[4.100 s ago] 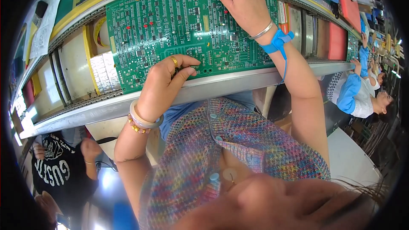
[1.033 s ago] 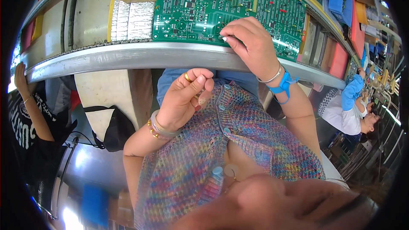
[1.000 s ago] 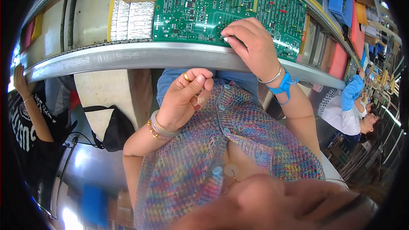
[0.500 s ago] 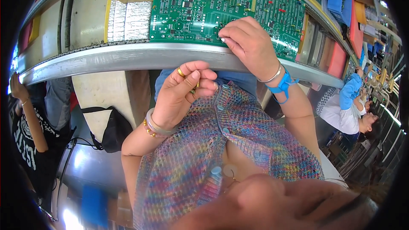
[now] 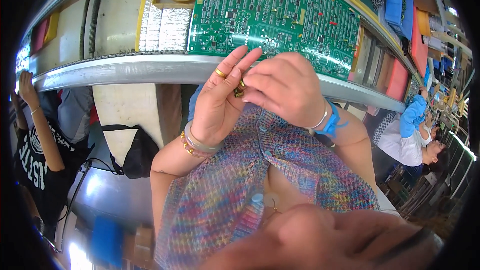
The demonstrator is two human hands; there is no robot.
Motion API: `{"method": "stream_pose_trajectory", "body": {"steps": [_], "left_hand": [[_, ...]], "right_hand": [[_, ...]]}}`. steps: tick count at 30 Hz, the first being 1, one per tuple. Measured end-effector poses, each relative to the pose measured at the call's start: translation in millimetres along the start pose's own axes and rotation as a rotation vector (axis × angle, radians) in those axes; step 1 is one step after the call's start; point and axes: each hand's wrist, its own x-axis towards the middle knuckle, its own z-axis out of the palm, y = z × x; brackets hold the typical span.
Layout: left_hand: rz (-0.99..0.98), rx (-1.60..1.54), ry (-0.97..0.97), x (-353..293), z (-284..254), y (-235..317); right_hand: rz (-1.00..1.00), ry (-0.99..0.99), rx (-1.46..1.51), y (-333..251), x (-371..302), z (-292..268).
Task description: The person inserts small electronic components by hand from a component tray into a printed circuit board.
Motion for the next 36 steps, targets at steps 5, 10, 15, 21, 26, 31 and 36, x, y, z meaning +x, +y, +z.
{"method": "stream_pose_trajectory", "body": {"steps": [5,10,15,21,26,31,36], "left_hand": [[0.059,-0.015,0.049,2,20,4],[0.066,0.049,0.168,7,30,15],[0.008,0.32,-0.081,5,14,60],[0.712,2.128,0.14,8,30,57],[0.767,2.445,0.243,10,28,48],[0.786,2.547,0.218,12,26,47],[0.789,2.59,0.169,13,27,46]], "right_hand": [[-0.05,0.026,-0.165,-3,8,5],[-0.039,0.039,-0.054,23,46,-12],[0.017,0.165,-0.08,107,93,-3],[0.052,0.099,-0.162,135,113,12],[0.03,0.09,-0.19,137,116,14],[-0.007,0.086,-0.228,137,118,17],[-0.008,0.088,-0.264,137,116,19]]}}
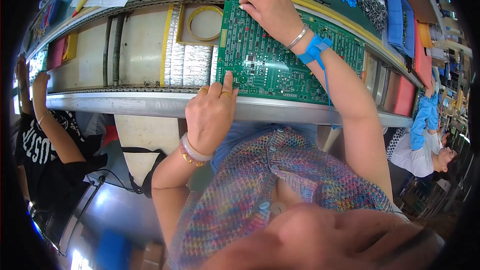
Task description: The person inserts small electronic components by hand from a component tray into a printed circuit board.
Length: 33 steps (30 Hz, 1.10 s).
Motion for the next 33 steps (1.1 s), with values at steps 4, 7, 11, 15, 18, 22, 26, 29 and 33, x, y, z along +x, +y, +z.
{"method": "stream_pose_trajectory", "body": {"steps": [4,7,11,15,18,22,26,29,33], "left_hand": [[0.023,0.016,0.007,1,-1,2],[0.016,0.032,0.013,1,-1,3],[0.002,0.045,0.016,1,-2,5],[0.001,0.08,0.001,2,-1,6],[-0.038,0.077,-0.036,-1,-1,7],[-0.06,-0.031,-0.005,6,-6,3],[-0.065,-0.209,0.071,11,-19,24],[0.211,-0.497,0.207,12,-17,53],[0.431,-0.464,0.079,18,-4,80]], "right_hand": [[-0.03,0.0,-0.03,-3,2,-3],[-0.105,0.001,-0.13,-3,4,-3],[-0.102,-0.083,-0.167,0,6,-1],[-0.14,-0.142,-0.286,-4,10,-2],[-0.147,-0.219,-0.342,-13,15,-5],[-0.053,-0.03,-0.043,-6,5,-20],[0.412,-0.015,1.004,-54,-37,-71],[0.681,-0.008,1.893,-100,-97,-69],[0.908,0.057,2.444,-130,-164,-62]]}}
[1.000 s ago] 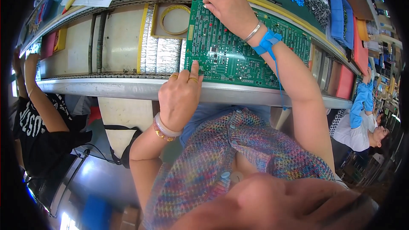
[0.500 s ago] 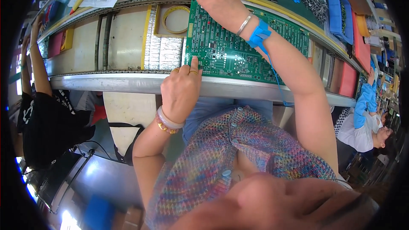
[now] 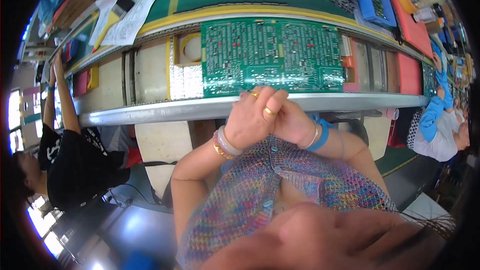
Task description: The person inserts small electronic components by hand from a component tray into a printed circuit board.
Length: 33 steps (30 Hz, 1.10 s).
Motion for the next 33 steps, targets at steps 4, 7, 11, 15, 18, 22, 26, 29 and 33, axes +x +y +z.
{"method": "stream_pose_trajectory", "body": {"steps": [4,7,11,15,18,22,26,29,33], "left_hand": [[0.155,-0.088,-0.048,10,24,6],[0.219,-0.162,-0.003,26,34,10],[0.228,-0.181,0.06,52,27,6],[0.046,-0.02,0.078,63,7,-32],[-0.043,0.024,0.083,81,-3,-72],[-0.151,0.107,0.126,106,-12,-146],[-0.308,0.129,0.106,140,-16,-187],[-0.289,0.317,0.067,146,-27,-203],[-0.233,0.479,0.09,169,-30,-215]], "right_hand": [[-0.123,0.147,0.113,-1,-21,-12],[-0.221,-0.004,0.146,-18,-29,-24],[-0.406,0.095,0.07,-97,-39,-23],[-0.862,0.108,-0.367,-249,-42,-34],[-1.099,0.318,-0.47,-395,-58,-91],[-1.18,0.645,-0.812,-445,-38,-114],[-1.411,0.718,-1.552,-437,-26,-112],[-1.141,0.794,-1.749,-333,23,-22],[-0.774,0.257,-1.851,-272,73,-21]]}}
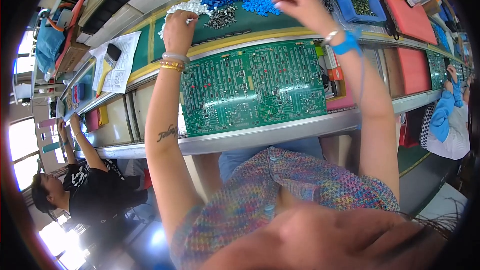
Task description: The person inserts small electronic components by hand from a component tray into a printed circuit board.
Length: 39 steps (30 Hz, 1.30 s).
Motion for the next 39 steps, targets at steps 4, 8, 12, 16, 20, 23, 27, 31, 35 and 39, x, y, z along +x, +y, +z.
{"method": "stream_pose_trajectory", "body": {"steps": [4,8,12,16,20,23,27,31,35,39], "left_hand": [[0.011,0.148,-0.072,16,18,7],[0.07,0.103,-0.037,15,23,-16],[0.145,0.165,-0.133,17,16,-42],[0.237,0.137,-0.177,26,11,-37],[0.269,0.176,-0.185,31,12,-28],[0.268,0.233,-0.213,35,11,-26],[0.216,0.204,-0.241,42,10,-20],[0.257,0.242,-0.244,44,6,-15],[0.266,0.246,-0.204,45,9,-18],[0.061,0.124,-0.154,40,0,-4]], "right_hand": [[-0.16,-0.121,-0.251,9,15,45],[-0.204,-0.16,-0.275,9,46,76],[-0.311,-0.21,-0.302,18,61,100],[-0.254,-0.232,-0.434,24,62,98],[-0.265,-0.174,-0.503,24,62,98],[-0.255,-0.153,-0.522,22,62,95],[-0.206,-0.214,-0.496,25,67,84],[-0.249,-0.179,-0.502,22,64,79],[-0.175,-0.058,-0.409,13,58,76],[-0.163,0.048,-0.319,5,46,59]]}}
